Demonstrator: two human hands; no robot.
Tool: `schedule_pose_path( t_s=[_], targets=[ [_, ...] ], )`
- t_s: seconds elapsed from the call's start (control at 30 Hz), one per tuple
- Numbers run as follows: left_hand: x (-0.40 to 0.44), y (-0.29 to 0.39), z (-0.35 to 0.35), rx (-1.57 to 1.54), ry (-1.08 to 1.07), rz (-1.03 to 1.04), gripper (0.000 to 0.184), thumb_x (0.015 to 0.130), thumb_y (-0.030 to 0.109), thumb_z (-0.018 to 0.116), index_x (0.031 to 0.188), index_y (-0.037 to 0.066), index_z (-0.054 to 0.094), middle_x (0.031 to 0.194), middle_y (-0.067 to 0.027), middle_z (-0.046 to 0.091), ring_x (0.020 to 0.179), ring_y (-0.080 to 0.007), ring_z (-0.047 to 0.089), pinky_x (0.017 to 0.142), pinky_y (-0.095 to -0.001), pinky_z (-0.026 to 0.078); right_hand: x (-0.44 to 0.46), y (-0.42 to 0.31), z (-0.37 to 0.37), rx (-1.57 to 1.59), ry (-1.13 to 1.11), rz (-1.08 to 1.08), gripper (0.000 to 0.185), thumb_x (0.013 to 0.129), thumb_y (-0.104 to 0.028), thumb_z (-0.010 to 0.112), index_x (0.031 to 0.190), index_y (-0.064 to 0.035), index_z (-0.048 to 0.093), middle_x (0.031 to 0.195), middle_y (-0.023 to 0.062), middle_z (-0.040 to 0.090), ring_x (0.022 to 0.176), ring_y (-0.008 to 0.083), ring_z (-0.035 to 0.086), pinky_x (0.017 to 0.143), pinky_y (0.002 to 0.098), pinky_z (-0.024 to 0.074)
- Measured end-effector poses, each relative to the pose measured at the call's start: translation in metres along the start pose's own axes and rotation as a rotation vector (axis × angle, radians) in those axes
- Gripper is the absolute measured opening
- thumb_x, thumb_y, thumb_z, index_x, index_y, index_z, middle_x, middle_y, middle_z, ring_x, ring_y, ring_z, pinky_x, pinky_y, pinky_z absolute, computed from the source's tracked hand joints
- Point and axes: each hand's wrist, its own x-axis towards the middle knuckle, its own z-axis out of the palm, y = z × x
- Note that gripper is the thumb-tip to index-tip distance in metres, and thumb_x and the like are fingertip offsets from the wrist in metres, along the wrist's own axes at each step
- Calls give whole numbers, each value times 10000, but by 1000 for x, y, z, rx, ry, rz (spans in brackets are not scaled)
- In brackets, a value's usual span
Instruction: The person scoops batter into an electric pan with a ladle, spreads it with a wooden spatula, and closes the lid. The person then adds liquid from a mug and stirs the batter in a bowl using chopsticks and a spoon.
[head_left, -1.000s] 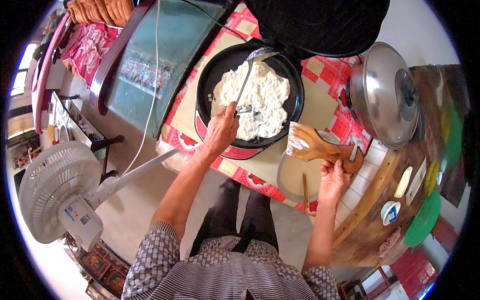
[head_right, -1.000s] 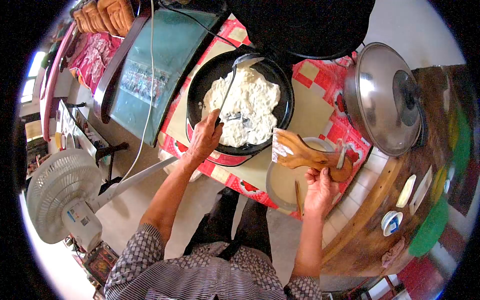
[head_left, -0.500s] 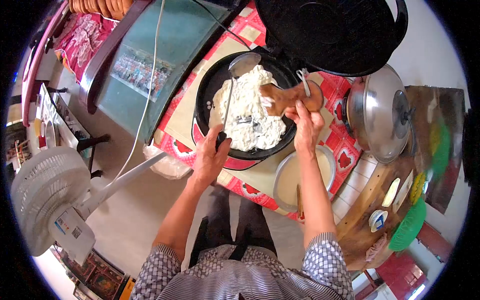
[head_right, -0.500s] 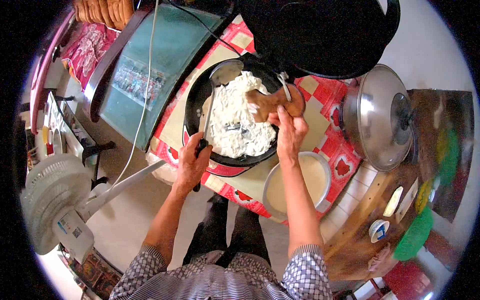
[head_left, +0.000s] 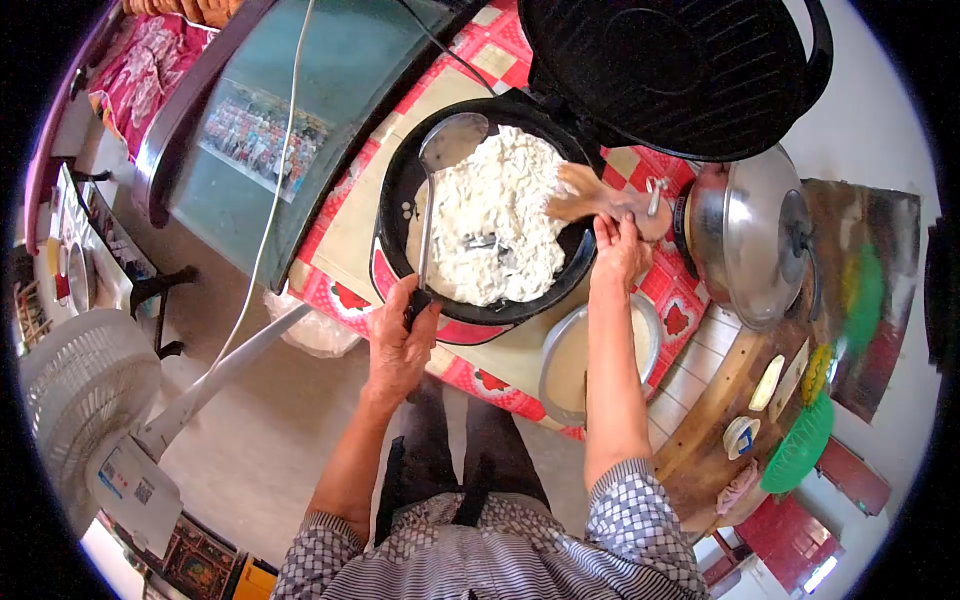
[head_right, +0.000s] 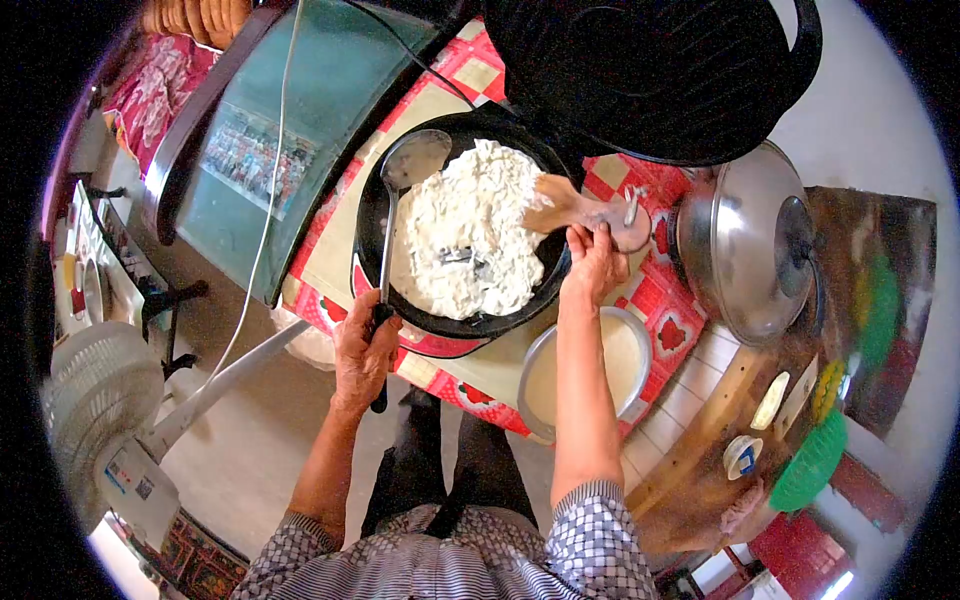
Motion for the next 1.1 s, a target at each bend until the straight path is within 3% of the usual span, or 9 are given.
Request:
schedule_pose_path(
  t_s=[0.13,0.23,0.37,0.4,0.5,0.6,0.7,0.87,1.1],
  targets=[
    [-1,2,0,-18,-30,-51,225,801,-15,504,1027,-18,500,556,26,449,430,-50,403,370,-212,321,-13,-10,-33,-10,120,19,141,799,-37,576,872,73,527,816,145,591,652,216,600,562,285,545],
    [-5,3,-2,4,-59,-70,232,809,-4,500,1041,-17,494,564,17,455,424,-54,407,366,-212,323,-35,-23,-39,-84,-49,-142,137,798,-38,582,883,65,553,813,130,600,650,202,598,573,272,539],
    [-14,0,-6,-46,-31,-97,268,798,-13,529,1060,-23,476,578,-9,476,441,-67,432,387,-230,347,-38,-35,-19,-343,-525,-273,208,797,-29,586,989,49,565,872,115,620,709,159,605,678,275,519],
    [-17,-2,-6,-77,-9,-100,283,790,-18,545,1063,-27,472,581,-19,486,452,-73,447,399,-238,360,-36,-38,-11,-400,-619,-271,231,777,-11,594,999,46,566,953,108,612,824,168,600,767,281,489],
    [-20,7,-7,-126,19,-150,282,786,-29,544,1061,-28,479,589,0,480,468,-57,437,412,-224,356,-17,-32,7,-579,-995,-617,323,764,-128,636,1038,26,565,1026,133,586,975,203,555,853,308,453],
    [-23,3,-6,-135,-9,-163,269,791,-43,532,1056,-29,486,608,10,479,486,-47,431,424,-208,350,2,-21,12,-621,-1189,-638,330,758,-126,623,1039,31,548,1128,140,538,1061,217,508,923,321,402],
    [-26,6,-3,-192,-5,-224,265,799,-44,522,1061,-25,487,633,15,479,497,-43,426,432,-197,342,9,-10,7,-673,-1105,-660,357,658,131,518,973,-22,587,1072,113,587,1009,210,552,875,289,423],
    [-30,8,1,-206,-11,-246,270,803,-46,519,1069,-28,483,643,17,479,487,-40,423,412,-195,343,7,-6,-33,-731,-1008,-731,372,621,59,674,968,-37,583,1078,109,586,1021,204,549,886,300,422],
    [-33,7,5,-204,-20,-205,272,794,-48,523,1063,-32,485,579,13,466,425,-45,422,366,-201,335,-28,-5,-86,-799,-893,-671,349,655,37,650,985,-57,582,1106,106,572,1042,220,538,908,310,411]
  ],
)
